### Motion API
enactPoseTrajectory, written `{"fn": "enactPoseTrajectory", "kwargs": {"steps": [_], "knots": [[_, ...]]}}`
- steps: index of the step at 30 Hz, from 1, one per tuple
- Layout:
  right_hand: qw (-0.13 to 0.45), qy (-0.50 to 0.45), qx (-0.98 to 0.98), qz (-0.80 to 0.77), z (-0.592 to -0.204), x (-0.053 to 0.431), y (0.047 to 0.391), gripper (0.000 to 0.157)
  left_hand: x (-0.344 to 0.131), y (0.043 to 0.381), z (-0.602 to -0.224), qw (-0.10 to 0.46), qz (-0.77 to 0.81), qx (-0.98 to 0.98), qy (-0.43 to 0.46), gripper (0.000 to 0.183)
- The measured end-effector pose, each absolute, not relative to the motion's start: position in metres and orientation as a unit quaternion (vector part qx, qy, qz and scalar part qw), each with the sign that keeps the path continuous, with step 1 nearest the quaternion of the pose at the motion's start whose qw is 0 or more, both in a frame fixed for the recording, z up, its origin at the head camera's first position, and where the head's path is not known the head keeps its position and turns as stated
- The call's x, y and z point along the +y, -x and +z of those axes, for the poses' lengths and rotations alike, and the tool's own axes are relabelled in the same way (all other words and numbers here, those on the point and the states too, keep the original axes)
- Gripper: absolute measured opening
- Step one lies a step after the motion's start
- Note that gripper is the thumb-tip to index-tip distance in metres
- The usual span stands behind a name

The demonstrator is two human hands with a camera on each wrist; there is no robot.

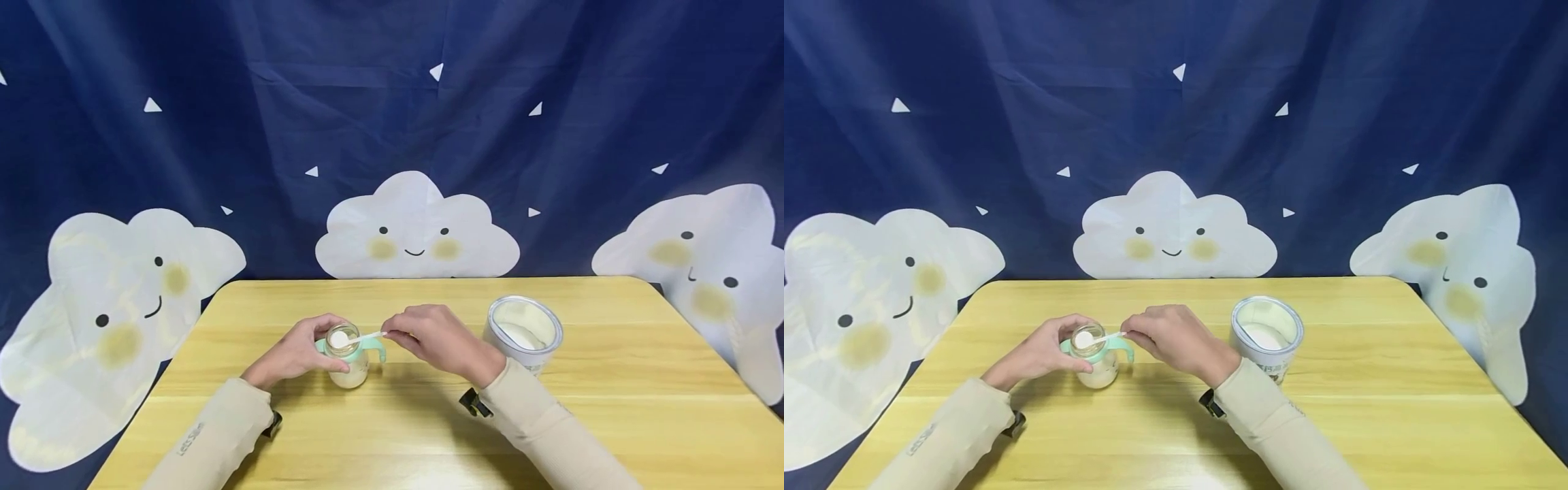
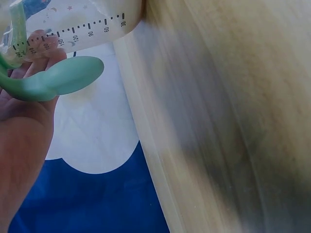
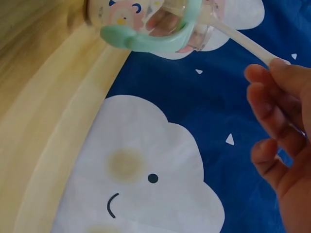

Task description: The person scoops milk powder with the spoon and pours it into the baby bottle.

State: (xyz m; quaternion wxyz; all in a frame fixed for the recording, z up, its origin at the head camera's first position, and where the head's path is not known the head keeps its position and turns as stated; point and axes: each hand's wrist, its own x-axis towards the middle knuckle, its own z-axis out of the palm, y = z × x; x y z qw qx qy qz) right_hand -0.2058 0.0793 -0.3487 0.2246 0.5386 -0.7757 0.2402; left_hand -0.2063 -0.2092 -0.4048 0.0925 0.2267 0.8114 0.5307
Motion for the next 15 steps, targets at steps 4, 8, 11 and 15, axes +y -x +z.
{"fn": "enactPoseTrajectory", "kwargs": {"steps": [4, 8, 11, 15], "knots": [[0.265, -0.558, -0.757, 0.214, -0.3501, 0.0803, 0.2076, 0.003, -0.2098, 0.2061, -0.4052, 0.093, 0.530, 0.812, -0.226, 0.063], [0.272, -0.561, -0.753, 0.210, -0.3511, 0.0834, 0.2082, 0.004, -0.2099, 0.2062, -0.4057, 0.095, 0.532, 0.811, -0.225, 0.063], [0.272, -0.559, -0.755, 0.210, -0.3509, 0.0852, 0.2079, 0.003, -0.2103, 0.2062, -0.4062, 0.094, 0.531, 0.811, -0.227, 0.063], [0.269, -0.554, -0.757, 0.218, -0.3515, 0.0871, 0.2084, 0.003, -0.2101, 0.2064, -0.4061, 0.091, 0.530, 0.812, -0.230, 0.062]]}}
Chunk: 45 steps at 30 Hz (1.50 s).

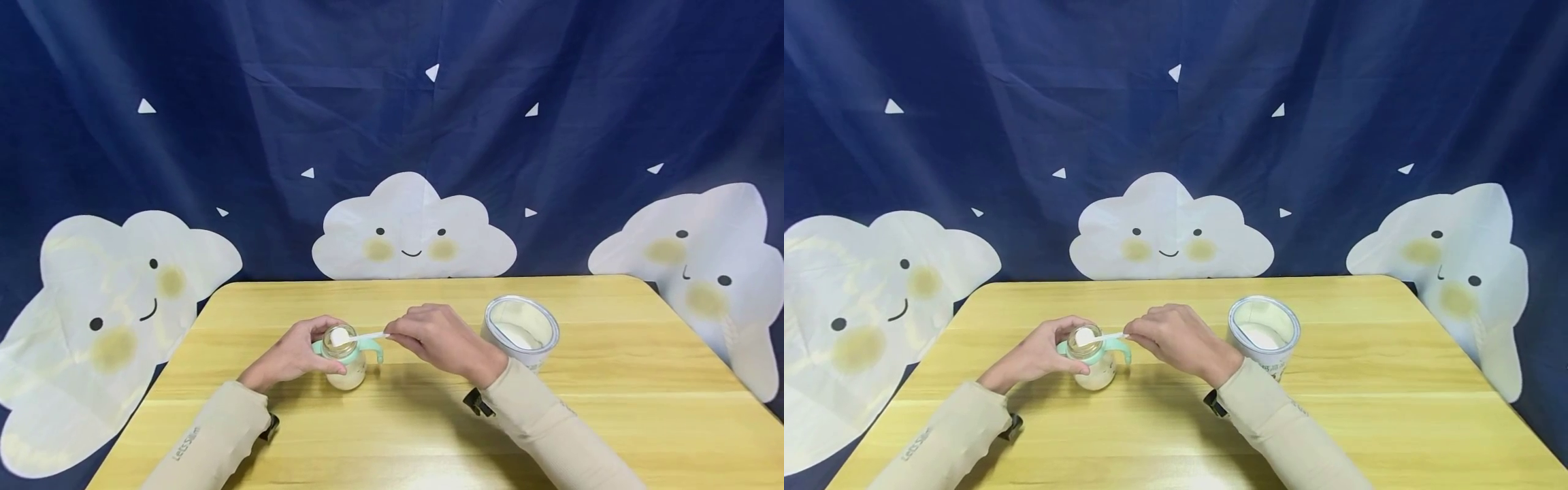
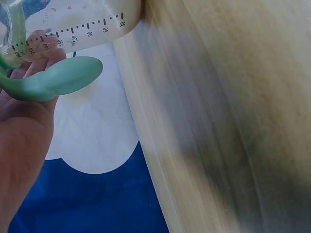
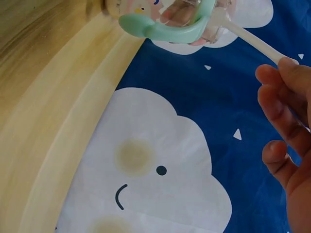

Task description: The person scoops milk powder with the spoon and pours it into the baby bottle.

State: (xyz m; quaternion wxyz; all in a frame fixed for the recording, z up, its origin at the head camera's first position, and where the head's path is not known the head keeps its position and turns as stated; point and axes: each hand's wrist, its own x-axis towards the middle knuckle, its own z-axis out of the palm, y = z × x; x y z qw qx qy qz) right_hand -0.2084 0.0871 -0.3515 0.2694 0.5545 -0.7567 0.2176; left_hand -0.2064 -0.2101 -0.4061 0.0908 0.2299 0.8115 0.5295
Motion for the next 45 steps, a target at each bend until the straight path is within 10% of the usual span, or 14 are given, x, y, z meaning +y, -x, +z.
{"fn": "enactPoseTrajectory", "kwargs": {"steps": [19, 45], "knots": [[0.169, -0.428, -0.808, 0.369, -0.339, 0.108, 0.201, 0.005, -0.211, 0.207, -0.403, 0.096, 0.525, 0.814, -0.230, 0.070], [0.194, -0.399, -0.822, 0.357, -0.328, 0.159, 0.192, 0.006, -0.210, 0.205, -0.406, 0.085, 0.534, 0.809, -0.231, 0.063]]}}
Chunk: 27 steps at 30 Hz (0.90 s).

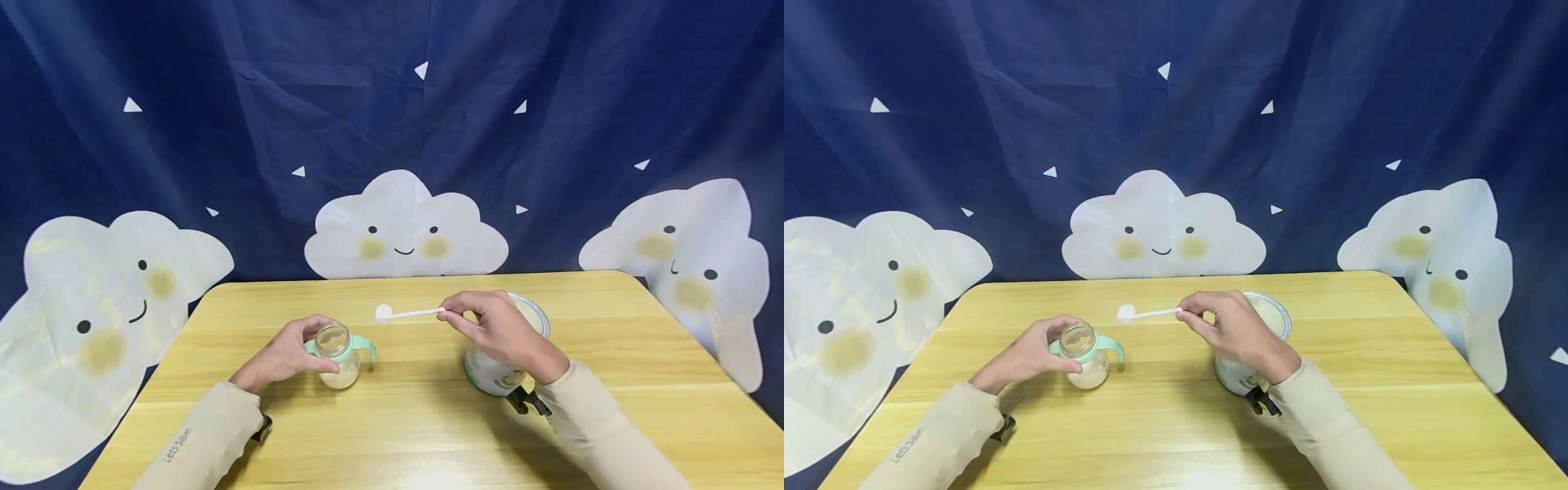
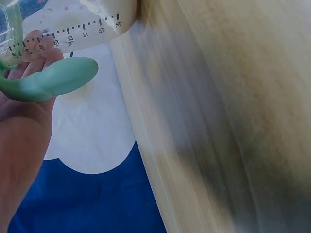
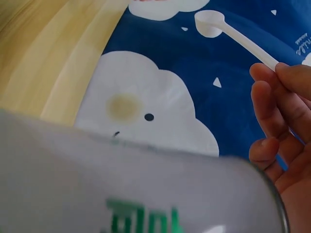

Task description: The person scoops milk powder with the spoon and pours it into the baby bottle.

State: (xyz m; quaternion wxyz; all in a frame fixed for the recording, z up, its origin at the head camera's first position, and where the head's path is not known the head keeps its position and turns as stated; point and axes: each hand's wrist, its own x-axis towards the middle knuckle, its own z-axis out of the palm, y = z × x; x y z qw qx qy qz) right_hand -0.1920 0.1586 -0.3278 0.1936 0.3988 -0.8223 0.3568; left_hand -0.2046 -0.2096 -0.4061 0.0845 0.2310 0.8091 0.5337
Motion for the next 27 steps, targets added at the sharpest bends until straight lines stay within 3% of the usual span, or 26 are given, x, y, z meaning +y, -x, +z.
{"fn": "enactPoseTrajectory", "kwargs": {"steps": [8, 15, 22, 27], "knots": [[0.257, -0.411, -0.800, 0.354, -0.327, 0.181, 0.190, 0.021, -0.212, 0.203, -0.408, 0.080, 0.534, 0.810, -0.229, 0.063], [0.252, -0.373, -0.814, 0.367, -0.327, 0.202, 0.185, 0.014, -0.212, 0.204, -0.407, 0.084, 0.535, 0.809, -0.227, 0.064], [0.247, -0.334, -0.831, 0.370, -0.325, 0.221, 0.177, 0.022, -0.210, 0.204, -0.406, 0.085, 0.538, 0.808, -0.225, 0.065], [0.240, -0.307, -0.842, 0.372, -0.320, 0.238, 0.171, 0.017, -0.210, 0.205, -0.407, 0.087, 0.538, 0.807, -0.229, 0.065]]}}
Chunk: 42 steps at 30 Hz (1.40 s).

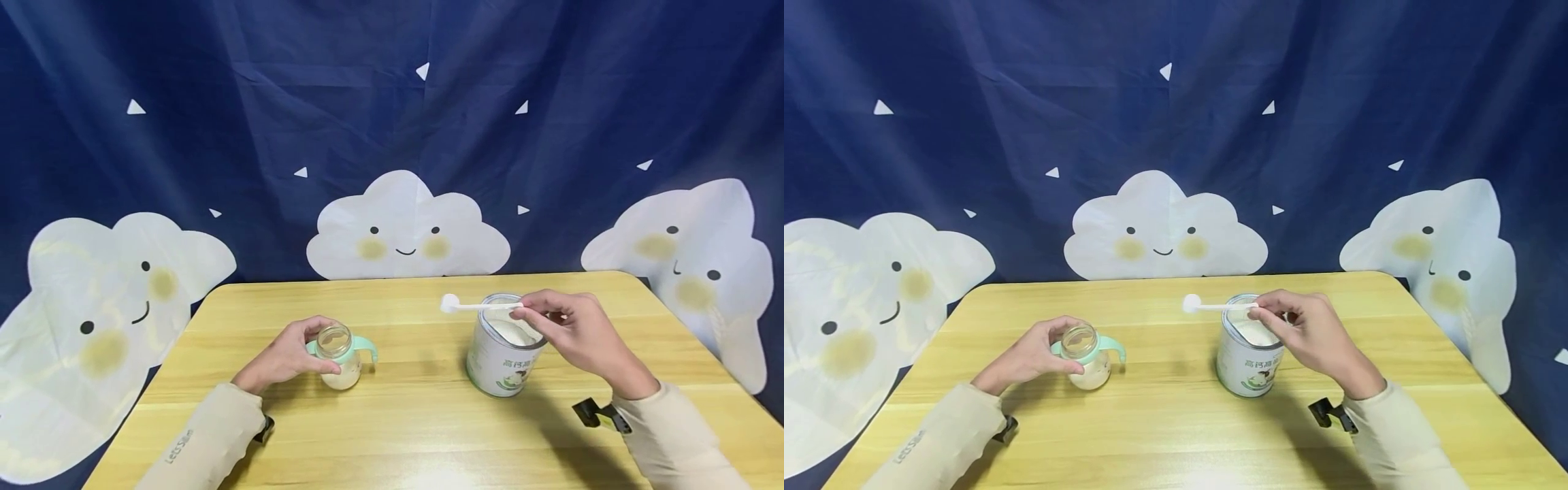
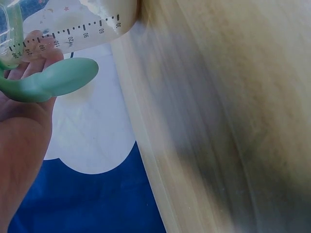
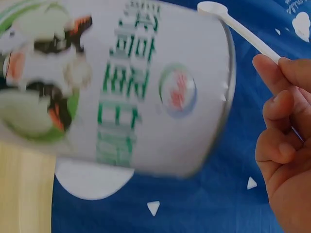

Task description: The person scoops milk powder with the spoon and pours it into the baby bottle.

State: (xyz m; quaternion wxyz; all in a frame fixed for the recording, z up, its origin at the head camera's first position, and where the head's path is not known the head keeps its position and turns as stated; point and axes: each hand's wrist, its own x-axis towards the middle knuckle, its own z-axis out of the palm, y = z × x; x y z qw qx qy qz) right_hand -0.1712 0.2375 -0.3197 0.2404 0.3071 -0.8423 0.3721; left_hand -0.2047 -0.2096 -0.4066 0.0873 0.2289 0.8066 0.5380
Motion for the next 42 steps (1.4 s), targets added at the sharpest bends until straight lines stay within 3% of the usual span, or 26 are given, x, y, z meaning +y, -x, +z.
{"fn": "enactPoseTrajectory", "kwargs": {"steps": [20, 42], "knots": [[0.224, -0.222, -0.870, 0.378, -0.326, 0.286, 0.155, 0.016, -0.210, 0.205, -0.407, 0.090, 0.537, 0.805, -0.236, 0.065], [0.197, -0.244, -0.906, 0.283, -0.335, 0.292, 0.171, 0.006, -0.209, 0.203, -0.405, 0.085, 0.547, 0.799, -0.234, 0.066]]}}
